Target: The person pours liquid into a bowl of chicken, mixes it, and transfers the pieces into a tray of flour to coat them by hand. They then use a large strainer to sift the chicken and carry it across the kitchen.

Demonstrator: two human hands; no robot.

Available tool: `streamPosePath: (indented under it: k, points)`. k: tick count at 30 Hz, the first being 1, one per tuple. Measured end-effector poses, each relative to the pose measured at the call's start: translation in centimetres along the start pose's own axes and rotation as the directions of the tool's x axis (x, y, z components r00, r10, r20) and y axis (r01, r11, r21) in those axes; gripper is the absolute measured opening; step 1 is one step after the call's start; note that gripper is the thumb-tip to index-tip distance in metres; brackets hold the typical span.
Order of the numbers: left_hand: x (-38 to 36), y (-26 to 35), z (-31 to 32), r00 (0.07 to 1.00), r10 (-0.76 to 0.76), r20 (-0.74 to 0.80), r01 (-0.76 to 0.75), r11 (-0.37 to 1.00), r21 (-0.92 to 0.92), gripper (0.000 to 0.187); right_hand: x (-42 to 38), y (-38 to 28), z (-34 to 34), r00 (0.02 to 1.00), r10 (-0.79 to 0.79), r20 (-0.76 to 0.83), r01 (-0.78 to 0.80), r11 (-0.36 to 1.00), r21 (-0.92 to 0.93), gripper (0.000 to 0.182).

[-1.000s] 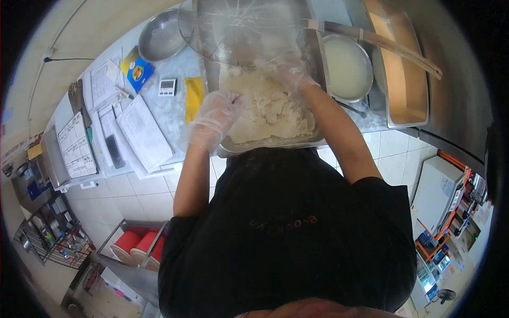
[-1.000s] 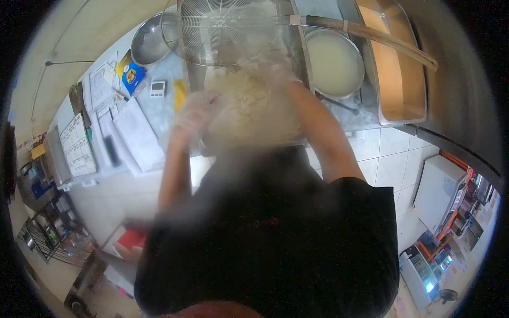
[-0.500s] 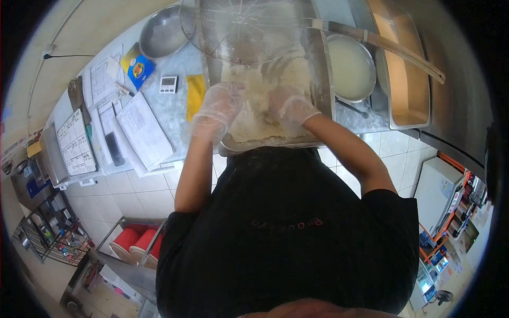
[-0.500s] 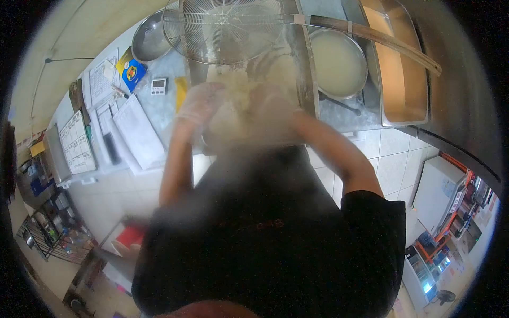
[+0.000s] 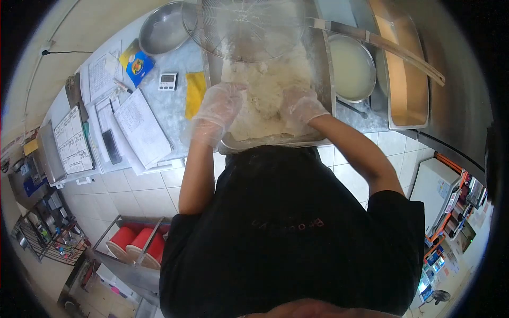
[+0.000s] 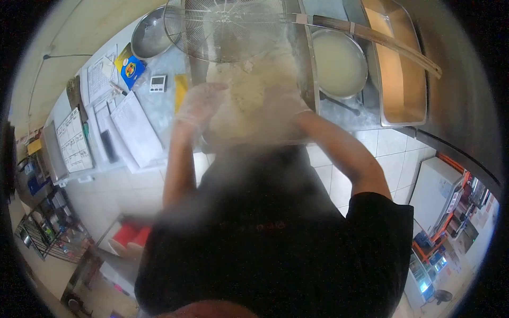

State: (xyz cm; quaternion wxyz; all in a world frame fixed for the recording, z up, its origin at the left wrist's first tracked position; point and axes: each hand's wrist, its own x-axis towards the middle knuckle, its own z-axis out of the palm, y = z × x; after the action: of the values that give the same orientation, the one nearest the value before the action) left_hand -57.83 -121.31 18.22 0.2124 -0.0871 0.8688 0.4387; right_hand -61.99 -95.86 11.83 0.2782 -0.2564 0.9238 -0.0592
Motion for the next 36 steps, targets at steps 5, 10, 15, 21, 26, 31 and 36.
streamPosePath:
  k: [5, 10, 15, 21, 26, 31, 36]
  points:
    - [-0.8, 0.3, 0.3, 0.999, -0.023, -0.029, 0.022, 0.998, -0.06, 0.03, 1.4, -0.7, -4.1, 0.956, -0.145, 0.256, 0.094, 0.975, 0.204, 0.031]
    - [-0.9, 0.9, -0.5, 0.996, -0.078, 0.037, 0.081, 0.994, -0.074, 0.031, 8.2, 4.2, -2.0, 0.943, -0.168, -0.287, 0.265, 0.901, 0.342, 0.039]
    - [-1.0, 0.4, -0.2, 1.0, 0.005, 0.006, -0.004, 0.995, -0.099, 0.03, 14.6, 3.3, 5.1, 0.579, -0.299, -0.758, 0.444, 0.896, -0.014, 0.062]
    - [-0.9, 0.8, -0.5, 0.998, 0.039, 0.045, -0.036, 0.997, -0.071, 0.03, 13.8, -0.3, 6.1, 0.903, -0.417, -0.103, 0.384, 0.679, 0.625, 0.043]
    - [-1.6, 1.0, -1.5, 0.987, -0.062, 0.145, 0.087, 0.982, -0.169, 0.032, 3.1, -3.4, -2.3, 0.68, -0.485, 0.55, 0.34, 0.873, 0.35, 0.065]
    - [-1.5, 1.1, -1.8, 0.994, 0.011, 0.105, 0.012, 0.978, -0.209, 0.036, 2.2, -2.9, 10.6, 0.883, -0.421, -0.206, 0.414, 0.907, -0.079, 0.037]
    - [-1.6, 1.0, -1.6, 0.992, -0.012, 0.125, 0.043, 0.966, -0.253, 0.036, -1.7, -4.2, -1.8, 0.942, -0.332, -0.053, 0.33, 0.943, -0.039, 0.029]
